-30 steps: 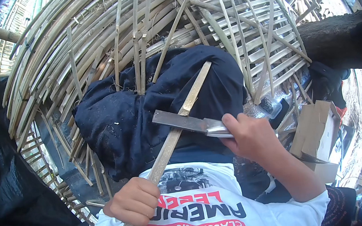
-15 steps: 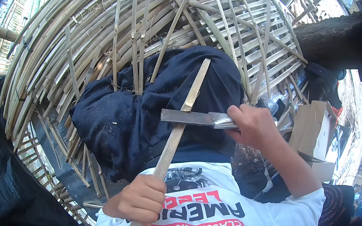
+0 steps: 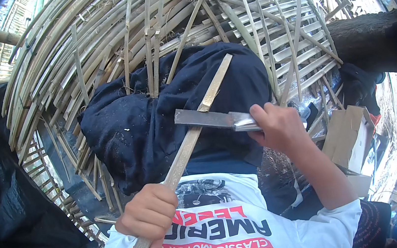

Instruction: The person shaves a long bamboo strip using a blade, holding the strip against their lap and pulling the blade toward themselves to remove layers of wood.

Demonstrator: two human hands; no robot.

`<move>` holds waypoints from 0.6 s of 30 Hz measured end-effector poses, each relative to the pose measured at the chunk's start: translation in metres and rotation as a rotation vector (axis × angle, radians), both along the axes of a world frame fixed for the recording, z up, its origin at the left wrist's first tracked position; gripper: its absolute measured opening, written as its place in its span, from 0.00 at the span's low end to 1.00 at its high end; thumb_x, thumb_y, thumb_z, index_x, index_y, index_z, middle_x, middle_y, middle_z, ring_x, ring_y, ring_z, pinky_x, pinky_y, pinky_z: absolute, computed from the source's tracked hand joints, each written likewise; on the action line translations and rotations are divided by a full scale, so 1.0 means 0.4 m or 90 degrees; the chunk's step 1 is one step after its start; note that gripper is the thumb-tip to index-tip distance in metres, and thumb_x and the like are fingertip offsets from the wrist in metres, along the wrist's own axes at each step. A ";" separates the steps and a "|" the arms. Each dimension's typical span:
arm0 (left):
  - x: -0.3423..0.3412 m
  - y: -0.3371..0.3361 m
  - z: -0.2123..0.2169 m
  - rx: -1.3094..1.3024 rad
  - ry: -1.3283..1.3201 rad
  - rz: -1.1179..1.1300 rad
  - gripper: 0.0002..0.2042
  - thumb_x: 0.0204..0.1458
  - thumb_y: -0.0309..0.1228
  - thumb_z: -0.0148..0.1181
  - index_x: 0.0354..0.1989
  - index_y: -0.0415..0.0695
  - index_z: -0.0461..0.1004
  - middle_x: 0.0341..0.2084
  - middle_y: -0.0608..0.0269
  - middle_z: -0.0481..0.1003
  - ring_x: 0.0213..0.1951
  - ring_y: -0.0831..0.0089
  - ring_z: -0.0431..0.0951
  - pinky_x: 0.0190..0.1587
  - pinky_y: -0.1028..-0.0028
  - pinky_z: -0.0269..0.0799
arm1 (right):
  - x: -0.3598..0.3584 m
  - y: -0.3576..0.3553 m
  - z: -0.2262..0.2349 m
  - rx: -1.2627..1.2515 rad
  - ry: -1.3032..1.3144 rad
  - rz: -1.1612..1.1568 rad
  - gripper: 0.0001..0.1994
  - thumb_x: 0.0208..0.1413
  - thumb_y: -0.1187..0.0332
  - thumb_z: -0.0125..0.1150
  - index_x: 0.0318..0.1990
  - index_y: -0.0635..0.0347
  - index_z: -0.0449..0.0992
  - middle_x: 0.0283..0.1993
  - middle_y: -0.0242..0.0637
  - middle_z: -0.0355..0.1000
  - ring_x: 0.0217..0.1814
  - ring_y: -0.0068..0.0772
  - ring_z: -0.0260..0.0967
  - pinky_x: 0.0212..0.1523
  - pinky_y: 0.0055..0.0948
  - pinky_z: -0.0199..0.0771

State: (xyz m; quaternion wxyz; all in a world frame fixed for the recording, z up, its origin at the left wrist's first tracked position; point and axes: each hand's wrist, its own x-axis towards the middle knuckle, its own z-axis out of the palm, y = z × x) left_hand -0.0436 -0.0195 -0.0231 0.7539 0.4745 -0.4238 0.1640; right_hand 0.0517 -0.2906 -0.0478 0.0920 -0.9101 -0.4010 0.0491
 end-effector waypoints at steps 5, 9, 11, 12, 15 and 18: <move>0.016 0.009 -0.008 -0.010 0.028 0.020 0.34 0.51 0.53 0.67 0.07 0.47 0.54 0.04 0.74 0.52 0.05 0.80 0.54 0.11 0.78 0.46 | -0.066 0.059 0.072 0.027 0.029 0.033 0.21 0.35 0.64 0.75 0.37 0.55 0.70 0.22 0.34 0.64 0.21 0.37 0.71 0.21 0.35 0.69; 0.020 -0.003 -0.018 -0.007 -0.020 0.018 0.32 0.52 0.51 0.67 0.07 0.47 0.55 0.04 0.75 0.52 0.05 0.81 0.54 0.12 0.80 0.48 | 0.041 0.002 -0.017 -0.023 -0.060 -0.045 0.20 0.38 0.64 0.74 0.35 0.56 0.68 0.23 0.36 0.66 0.23 0.39 0.72 0.23 0.36 0.71; 0.040 0.000 -0.058 -0.015 0.018 0.052 0.32 0.52 0.50 0.67 0.08 0.47 0.56 0.05 0.74 0.52 0.06 0.80 0.54 0.13 0.79 0.46 | -0.016 0.048 0.025 -0.045 -0.021 -0.103 0.19 0.40 0.63 0.74 0.36 0.57 0.69 0.23 0.36 0.67 0.24 0.40 0.74 0.24 0.37 0.72; 0.026 0.036 -0.025 0.015 0.016 0.015 0.29 0.55 0.49 0.63 0.10 0.44 0.59 0.10 0.69 0.54 0.10 0.74 0.59 0.16 0.75 0.51 | -0.032 0.046 0.036 -0.021 -0.001 -0.090 0.19 0.41 0.63 0.73 0.36 0.57 0.69 0.23 0.36 0.67 0.24 0.40 0.74 0.24 0.37 0.72; 0.000 0.035 0.027 0.000 -0.044 -0.035 0.31 0.53 0.50 0.66 0.07 0.47 0.57 0.06 0.71 0.54 0.07 0.78 0.56 0.13 0.77 0.46 | 0.000 0.032 0.024 -0.010 0.020 -0.066 0.18 0.43 0.63 0.73 0.37 0.57 0.69 0.24 0.37 0.68 0.23 0.42 0.73 0.24 0.37 0.72; 0.031 0.029 -0.021 0.073 0.001 -0.007 0.30 0.52 0.51 0.66 0.09 0.45 0.60 0.07 0.70 0.55 0.09 0.76 0.59 0.14 0.76 0.50 | 0.013 0.033 0.014 -0.017 0.046 -0.080 0.18 0.44 0.63 0.71 0.37 0.58 0.69 0.24 0.39 0.69 0.23 0.44 0.73 0.24 0.38 0.73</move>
